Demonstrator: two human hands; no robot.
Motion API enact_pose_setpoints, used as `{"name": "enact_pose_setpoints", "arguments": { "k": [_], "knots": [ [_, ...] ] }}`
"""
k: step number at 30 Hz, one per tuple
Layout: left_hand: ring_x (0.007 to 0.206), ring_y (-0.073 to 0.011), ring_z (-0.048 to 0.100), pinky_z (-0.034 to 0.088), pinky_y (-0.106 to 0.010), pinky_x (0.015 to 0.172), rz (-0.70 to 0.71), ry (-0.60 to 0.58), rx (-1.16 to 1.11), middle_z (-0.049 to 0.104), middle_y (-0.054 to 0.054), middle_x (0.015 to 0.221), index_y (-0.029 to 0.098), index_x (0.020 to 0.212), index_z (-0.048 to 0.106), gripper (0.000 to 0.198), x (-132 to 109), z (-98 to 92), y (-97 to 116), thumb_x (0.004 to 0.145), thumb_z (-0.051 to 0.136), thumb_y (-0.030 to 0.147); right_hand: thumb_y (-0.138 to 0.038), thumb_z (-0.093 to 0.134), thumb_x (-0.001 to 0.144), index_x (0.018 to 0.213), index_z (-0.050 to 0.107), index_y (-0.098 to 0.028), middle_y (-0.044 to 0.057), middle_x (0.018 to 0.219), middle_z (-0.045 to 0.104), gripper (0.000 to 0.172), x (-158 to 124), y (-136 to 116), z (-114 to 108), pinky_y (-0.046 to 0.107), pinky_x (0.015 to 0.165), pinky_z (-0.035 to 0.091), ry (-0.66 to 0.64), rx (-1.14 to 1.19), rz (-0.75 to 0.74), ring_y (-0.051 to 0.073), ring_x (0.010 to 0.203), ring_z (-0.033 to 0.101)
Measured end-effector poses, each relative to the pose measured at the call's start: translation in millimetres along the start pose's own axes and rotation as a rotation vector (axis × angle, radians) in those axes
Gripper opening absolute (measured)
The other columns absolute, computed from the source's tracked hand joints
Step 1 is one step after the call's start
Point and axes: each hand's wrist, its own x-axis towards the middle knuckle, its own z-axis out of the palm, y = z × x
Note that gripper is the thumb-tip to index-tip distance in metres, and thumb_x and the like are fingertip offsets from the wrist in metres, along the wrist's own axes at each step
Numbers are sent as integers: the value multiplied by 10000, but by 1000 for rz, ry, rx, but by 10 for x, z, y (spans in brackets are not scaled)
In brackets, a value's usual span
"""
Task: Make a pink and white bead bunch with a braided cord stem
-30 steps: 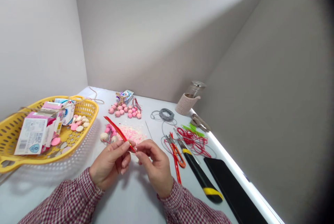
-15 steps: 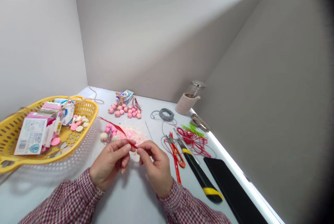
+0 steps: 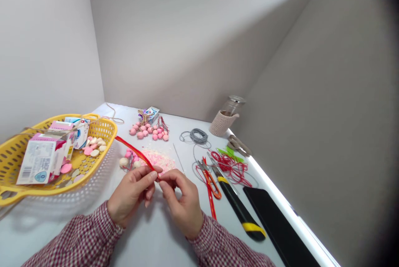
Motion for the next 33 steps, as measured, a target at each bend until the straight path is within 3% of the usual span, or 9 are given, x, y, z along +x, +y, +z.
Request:
{"name": "enact_pose_setpoints", "arguments": {
  "k": [6,22,29,33],
  "knots": [
    [386,-54,380,315,-170,369,49,21,166,446,75,423,90,893,608,487,27,-15,-41,610,702,474,-248,500,835,788,550,-164,5,667,570,108,-23,57,54,247,527,433,15,96,179,110,541,513],
    [390,-55,393,318,-170,356,18,33,128,462,73,448,84,903,613,513,14,1,-32,558,736,444,-295,491,843,745,517,-166,-30,597,508,164,-8,64,53,216,454,391,18,246,294,82,459,462],
    [387,-47,349,277,-153,357,1,1,11,433,72,413,93,938,627,485,6,-6,-22,613,709,444,-301,594,776,790,524,-176,-29,647,523,144,4,67,46,217,491,408,22,181,270,92,520,479],
    [380,-44,352,291,-160,353,24,-4,75,450,64,452,112,839,636,396,10,8,-30,649,672,457,-277,510,835,746,536,-175,-22,639,521,138,18,44,24,221,496,412,41,179,224,92,509,483]
  ]
}}
